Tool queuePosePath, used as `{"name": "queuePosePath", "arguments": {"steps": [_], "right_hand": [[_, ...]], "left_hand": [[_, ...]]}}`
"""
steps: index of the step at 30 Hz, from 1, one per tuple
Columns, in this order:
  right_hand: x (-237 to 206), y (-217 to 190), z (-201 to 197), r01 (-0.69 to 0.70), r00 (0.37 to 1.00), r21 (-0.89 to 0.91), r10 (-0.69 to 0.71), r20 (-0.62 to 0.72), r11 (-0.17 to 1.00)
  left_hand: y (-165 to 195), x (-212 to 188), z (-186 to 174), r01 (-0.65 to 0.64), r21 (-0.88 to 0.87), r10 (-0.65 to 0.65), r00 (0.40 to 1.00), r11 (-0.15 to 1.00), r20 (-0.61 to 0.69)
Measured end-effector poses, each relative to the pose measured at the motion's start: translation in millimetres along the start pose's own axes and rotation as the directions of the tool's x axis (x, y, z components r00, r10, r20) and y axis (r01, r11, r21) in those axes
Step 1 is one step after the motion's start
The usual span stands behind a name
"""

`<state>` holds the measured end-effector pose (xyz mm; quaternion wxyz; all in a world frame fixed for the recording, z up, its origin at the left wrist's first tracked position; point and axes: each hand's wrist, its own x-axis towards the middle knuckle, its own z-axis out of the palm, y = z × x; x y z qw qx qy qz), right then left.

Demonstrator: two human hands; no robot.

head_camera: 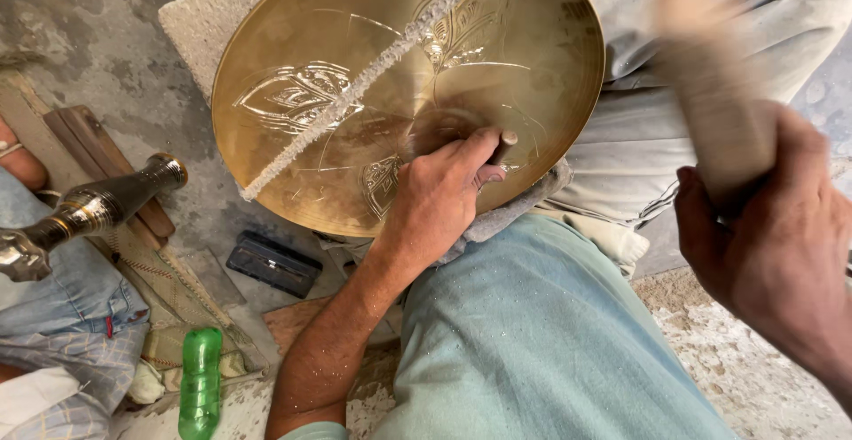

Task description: The person uses a small metal punch and a wooden mallet to emboss a floral pattern into a brass plate resting on their lap. They repeatedly strike the punch along the design lines to deepen the relief.

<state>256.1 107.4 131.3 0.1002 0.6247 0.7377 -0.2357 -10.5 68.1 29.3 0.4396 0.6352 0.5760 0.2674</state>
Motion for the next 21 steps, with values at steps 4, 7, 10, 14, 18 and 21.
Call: {"name": "queuePosePath", "arguments": {"steps": [4, 7, 10, 14, 18, 21], "right_hand": [[0, -4, 2, 0.1, 0.994, -0.268, -0.084, 0.073, 0.958], [-2, -8, 11, 0.043, 0.994, -0.121, -0.055, -0.095, 0.992], [-4, 0, 18, 0.126, 0.99, -0.323, -0.139, -0.017, 0.938], [-12, 14, 31, -0.089, 0.982, 0.237, 0.125, -0.141, 0.967], [-16, 21, 36, 0.045, 0.998, -0.175, -0.037, 0.047, 0.984], [-15, 19, 34, 0.099, 0.977, -0.01, -0.099, -0.186, 0.995]], "left_hand": [[0, 1, -2, 0.035, -0.008, -0.035, 0.998, 0.999, 0.06], [-1, 0, -2, 0.019, -0.061, -0.015, 0.998, 0.998, 0.054], [-2, 0, -1, 0.005, 0.054, -0.009, 0.997, 0.999, 0.074], [-1, 0, -3, 0.017, -0.139, -0.008, 0.998, 0.99, 0.063], [-1, 2, -6, -0.015, -0.008, 0.015, 0.999, 1.0, 0.051], [0, 2, -7, -0.028, -0.038, 0.03, 0.998, 0.999, 0.049]]}}
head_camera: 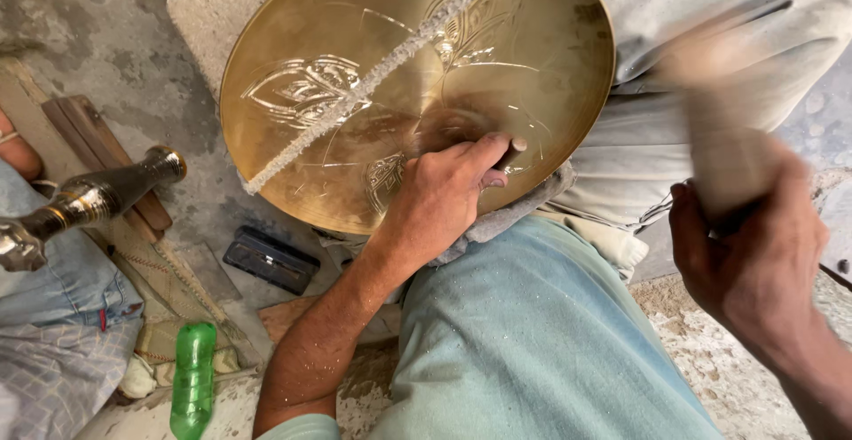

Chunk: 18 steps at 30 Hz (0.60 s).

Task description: The person uses a small metal punch and a wooden mallet to emboss a floral pattern into a brass plate resting on their lap. They repeatedly strike the punch along the design lines to deepen the relief.

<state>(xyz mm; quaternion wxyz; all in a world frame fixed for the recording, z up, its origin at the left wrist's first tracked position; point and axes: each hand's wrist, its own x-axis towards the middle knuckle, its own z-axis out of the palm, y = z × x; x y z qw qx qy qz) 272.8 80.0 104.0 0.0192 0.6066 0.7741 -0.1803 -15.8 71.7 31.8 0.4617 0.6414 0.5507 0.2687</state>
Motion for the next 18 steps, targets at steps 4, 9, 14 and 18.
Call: {"name": "queuePosePath", "arguments": {"steps": [4, 9, 14, 18], "right_hand": [[3.4, -5.2, -1.3, 0.021, 0.988, -0.186, 0.008, 0.153, 0.982], [1.1, -8.3, -0.3, -0.056, 0.997, -0.032, 0.057, 0.051, 0.998], [-2.2, -5.6, -0.4, -0.026, 0.999, 0.11, 0.03, -0.033, 0.994], [-0.6, -5.7, -2.1, -0.132, 0.94, -0.165, 0.177, 0.293, 0.977]], "left_hand": [[-0.7, 0.6, 0.7, -0.015, 0.077, 0.014, 1.0, 0.997, 0.002], [-0.3, -1.2, 1.5, 0.013, 0.03, -0.014, 1.0, 0.999, 0.018], [-2.1, -0.2, 1.7, -0.009, 0.02, 0.008, 1.0, 1.0, 0.016], [-4.6, -2.1, 2.3, 0.046, 0.037, -0.048, 0.997, 0.998, 0.055]]}}
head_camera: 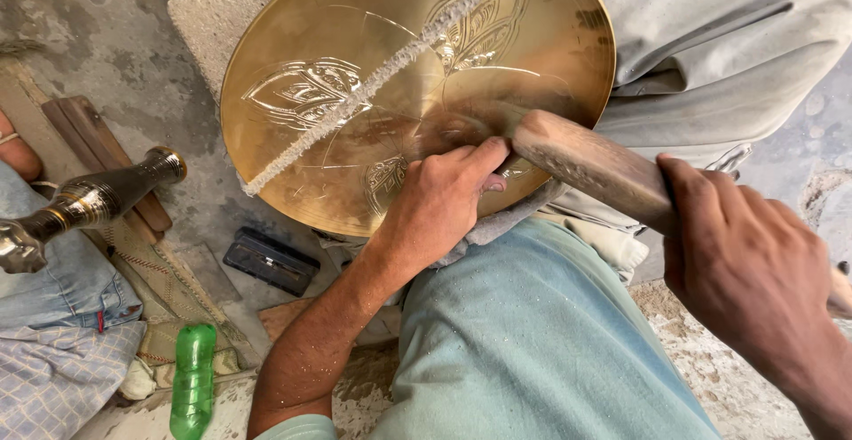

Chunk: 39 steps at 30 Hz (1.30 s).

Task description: The person uses a small metal punch and a wooden mallet to emboss a floral pattern into a brass plate resting on their lap. They repeatedly strike the punch along the design lines to deepen the relief.

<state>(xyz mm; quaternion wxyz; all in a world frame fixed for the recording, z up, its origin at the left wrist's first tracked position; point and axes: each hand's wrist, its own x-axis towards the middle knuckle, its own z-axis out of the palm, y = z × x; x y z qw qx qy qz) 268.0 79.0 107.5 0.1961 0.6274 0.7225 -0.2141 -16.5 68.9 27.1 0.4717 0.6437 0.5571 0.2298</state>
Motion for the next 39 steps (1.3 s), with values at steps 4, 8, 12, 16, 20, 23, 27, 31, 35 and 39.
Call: {"name": "queuePosePath", "arguments": {"steps": [4, 8, 12, 16, 20, 23, 27, 31, 35, 39], "right_hand": [[1, -4, -1, -0.015, 0.991, 0.064, 0.023, -0.132, 0.998], [2, -4, 2, 0.295, 0.941, -0.253, -0.326, -0.09, 0.921], [1, -3, 3, -0.06, 0.996, 0.114, 0.067, -0.059, 0.992], [2, -7, -5, 0.118, 0.991, -0.054, -0.121, -0.056, 0.992], [8, -19, -14, -0.112, 0.989, 0.102, 0.121, -0.082, 0.988], [12, -21, -22, 0.245, 0.968, -0.258, -0.222, 0.115, 0.934], [9, -29, -19, 0.199, 0.959, -0.031, -0.201, -0.199, 0.98], [8, -38, -21, 0.266, 0.947, -0.059, -0.273, -0.172, 0.962], [11, -45, -22, 0.207, 0.977, -0.322, -0.211, 0.023, 0.924], [13, -35, -21, 0.291, 0.95, -0.146, -0.304, -0.071, 0.945]], "left_hand": [[-2, -2, 1, -0.031, -0.028, 0.03, 0.999, 0.999, -0.029], [-3, -4, 0, -0.033, 0.027, 0.034, 0.999, 0.999, -0.027], [-1, -7, -1, -0.003, -0.063, 0.001, 1.0, 0.998, -0.024], [-2, -8, -3, -0.007, 0.036, 0.009, 0.997, 0.999, -0.072], [-3, -12, -2, 0.023, -0.018, -0.024, 0.998, 1.0, -0.058], [-5, -13, -1, 0.005, 0.025, -0.003, 0.996, 1.0, -0.088], [-6, -14, 2, -0.034, -0.013, 0.032, 0.989, 0.999, -0.144], [-8, -14, 1, 0.004, -0.122, -0.019, 0.992, 0.993, -0.121], [-8, -20, 0, 0.032, -0.057, -0.04, 0.99, 0.998, -0.139], [-1, -41, -1, 0.038, -0.114, -0.078, 0.927, 0.993, -0.366]]}}
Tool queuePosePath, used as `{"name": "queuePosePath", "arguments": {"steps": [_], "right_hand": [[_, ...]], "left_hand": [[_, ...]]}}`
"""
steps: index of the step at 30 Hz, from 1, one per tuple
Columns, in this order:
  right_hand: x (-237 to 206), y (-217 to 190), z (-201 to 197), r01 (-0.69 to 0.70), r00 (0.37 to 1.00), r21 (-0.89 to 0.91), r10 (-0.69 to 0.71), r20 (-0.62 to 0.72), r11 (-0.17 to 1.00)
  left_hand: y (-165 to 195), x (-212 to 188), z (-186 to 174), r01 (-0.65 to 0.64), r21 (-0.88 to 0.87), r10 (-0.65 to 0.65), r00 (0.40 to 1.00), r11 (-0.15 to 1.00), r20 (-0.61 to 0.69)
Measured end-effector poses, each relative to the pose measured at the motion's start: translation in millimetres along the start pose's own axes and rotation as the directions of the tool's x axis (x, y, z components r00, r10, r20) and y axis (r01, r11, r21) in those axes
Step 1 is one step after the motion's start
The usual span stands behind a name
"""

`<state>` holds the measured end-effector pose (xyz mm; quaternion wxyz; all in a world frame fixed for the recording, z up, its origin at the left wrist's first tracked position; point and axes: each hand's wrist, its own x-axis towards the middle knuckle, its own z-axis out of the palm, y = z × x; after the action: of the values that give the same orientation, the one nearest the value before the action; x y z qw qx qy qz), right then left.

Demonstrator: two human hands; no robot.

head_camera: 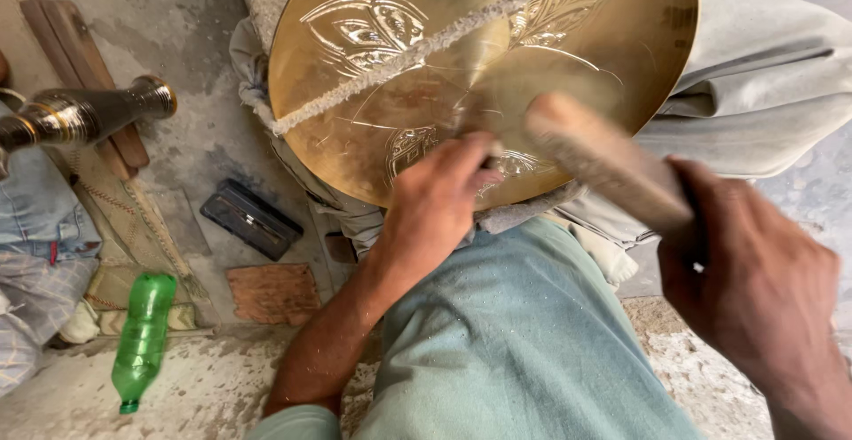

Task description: The person uses a small metal punch and a wooden mallet to emboss a floral pattern into a brass plate resting on their lap. They repeatedly strike the punch along the design lines to deepen the relief.

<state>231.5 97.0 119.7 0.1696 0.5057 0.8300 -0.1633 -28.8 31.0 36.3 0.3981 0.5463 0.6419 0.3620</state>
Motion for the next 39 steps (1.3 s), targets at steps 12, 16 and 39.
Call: {"name": "queuePosePath", "arguments": {"steps": [12, 16, 39], "right_hand": [[26, 0, -15, 0.273, 0.928, 0.161, -0.215, -0.303, 0.949], [38, -9, -27, 0.337, 0.915, 0.094, -0.302, -0.267, 0.937], [84, -82, -77, 0.548, 0.755, -0.375, -0.635, -0.165, 0.748]], "left_hand": [[-11, -40, 7, 0.113, -0.105, -0.145, 0.917, 0.988, -0.373], [-19, -41, 10, 0.037, 0.006, -0.032, 0.929, 0.999, -0.368], [-22, -47, 15, 0.141, -0.028, -0.137, 0.862, 0.99, -0.488]]}}
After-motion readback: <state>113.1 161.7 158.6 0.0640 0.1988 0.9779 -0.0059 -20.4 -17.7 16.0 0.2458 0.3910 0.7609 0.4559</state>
